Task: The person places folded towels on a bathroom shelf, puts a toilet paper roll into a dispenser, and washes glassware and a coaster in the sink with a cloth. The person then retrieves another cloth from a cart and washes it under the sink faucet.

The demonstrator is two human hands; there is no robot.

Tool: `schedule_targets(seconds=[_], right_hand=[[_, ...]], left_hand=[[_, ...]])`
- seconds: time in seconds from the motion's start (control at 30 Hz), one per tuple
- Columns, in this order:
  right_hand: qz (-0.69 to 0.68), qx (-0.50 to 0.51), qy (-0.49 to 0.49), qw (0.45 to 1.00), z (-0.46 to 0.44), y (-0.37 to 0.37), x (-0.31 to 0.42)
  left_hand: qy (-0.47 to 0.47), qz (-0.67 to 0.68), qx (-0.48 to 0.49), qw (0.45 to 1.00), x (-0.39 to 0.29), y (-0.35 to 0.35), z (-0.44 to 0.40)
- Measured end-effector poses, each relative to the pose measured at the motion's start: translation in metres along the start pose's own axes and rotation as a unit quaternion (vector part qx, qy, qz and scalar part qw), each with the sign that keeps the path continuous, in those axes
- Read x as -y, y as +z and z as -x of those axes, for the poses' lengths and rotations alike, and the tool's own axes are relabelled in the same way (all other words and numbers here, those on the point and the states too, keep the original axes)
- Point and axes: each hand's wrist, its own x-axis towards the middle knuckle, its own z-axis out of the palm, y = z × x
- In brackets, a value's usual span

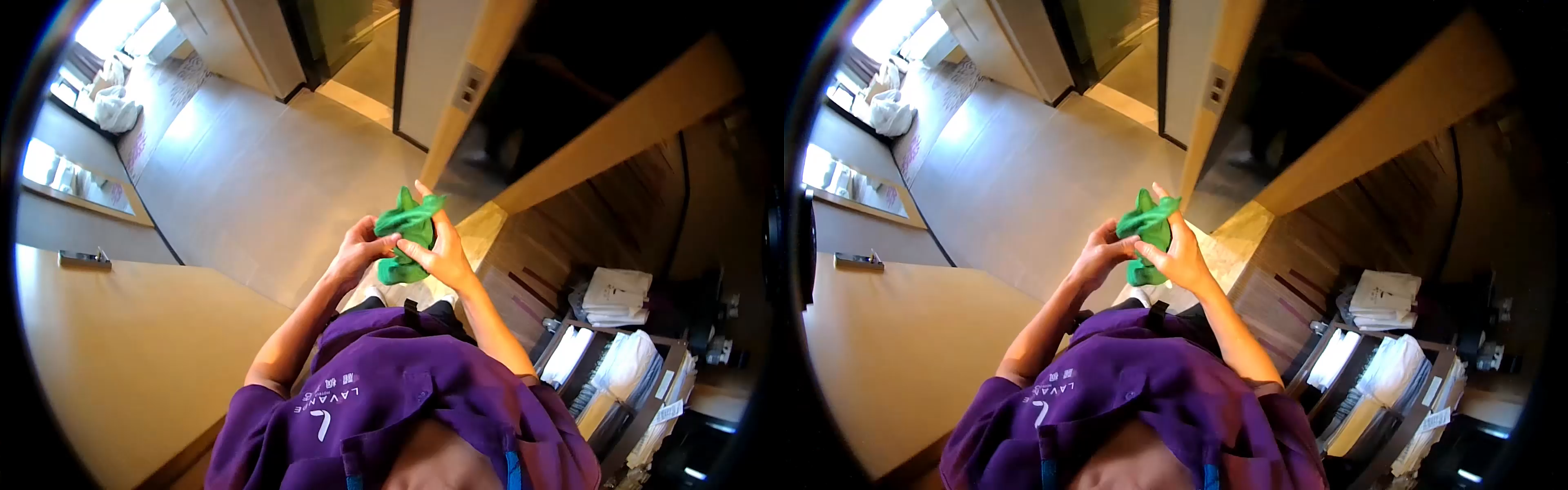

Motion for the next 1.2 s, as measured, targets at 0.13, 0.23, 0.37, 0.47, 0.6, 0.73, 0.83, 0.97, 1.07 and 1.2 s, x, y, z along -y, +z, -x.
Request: schedule_targets(seconds=[0.13, 0.23, 0.37, 0.47, 0.6, 0.73, 0.83, 0.97, 1.07, 1.2], right_hand=[[-0.1, 0.043, 0.029, 0.994, -0.06, 0.048, 0.018], [-0.117, 0.046, 0.087, 0.988, -0.104, 0.075, 0.013], [-0.22, 0.036, 0.083, 0.971, -0.172, 0.109, -0.003], [-0.224, 0.05, 0.062, 0.971, -0.23, 0.121, -0.028], [-0.245, 0.048, 0.045, 0.967, -0.313, 0.141, -0.067], [-0.225, 0.059, 0.066, 0.97, -0.401, 0.156, -0.089], [-0.212, 0.07, 0.09, 0.97, -0.457, 0.156, -0.084], [-0.241, 0.06, 0.123, 0.961, -0.527, 0.16, -0.082], [-0.268, 0.064, 0.125, 0.953, -0.585, 0.161, -0.09], [-0.349, 0.068, 0.151, 0.922, -0.664, 0.168, -0.097]], left_hand=[[0.078, 0.081, -0.161, 0.981, -0.026, -0.067, -0.001], [0.129, 0.095, -0.18, 0.97, -0.044, -0.113, -0.013], [0.15, 0.175, -0.192, 0.954, -0.091, -0.151, -0.042], [0.139, 0.289, -0.108, 0.941, -0.117, -0.194, -0.074], [0.071, 0.293, -0.059, 0.952, -0.147, -0.247, -0.129], [-0.014, 0.207, -0.12, 0.971, -0.187, -0.275, -0.195], [-0.036, 0.197, -0.162, 0.966, -0.219, -0.305, -0.252], [0.013, 0.209, -0.173, 0.962, -0.255, -0.333, -0.316], [0.012, 0.086, -0.186, 0.979, -0.255, -0.369, -0.378], [-0.14, -0.077, -0.181, 0.971, -0.264, -0.405, -0.461]])
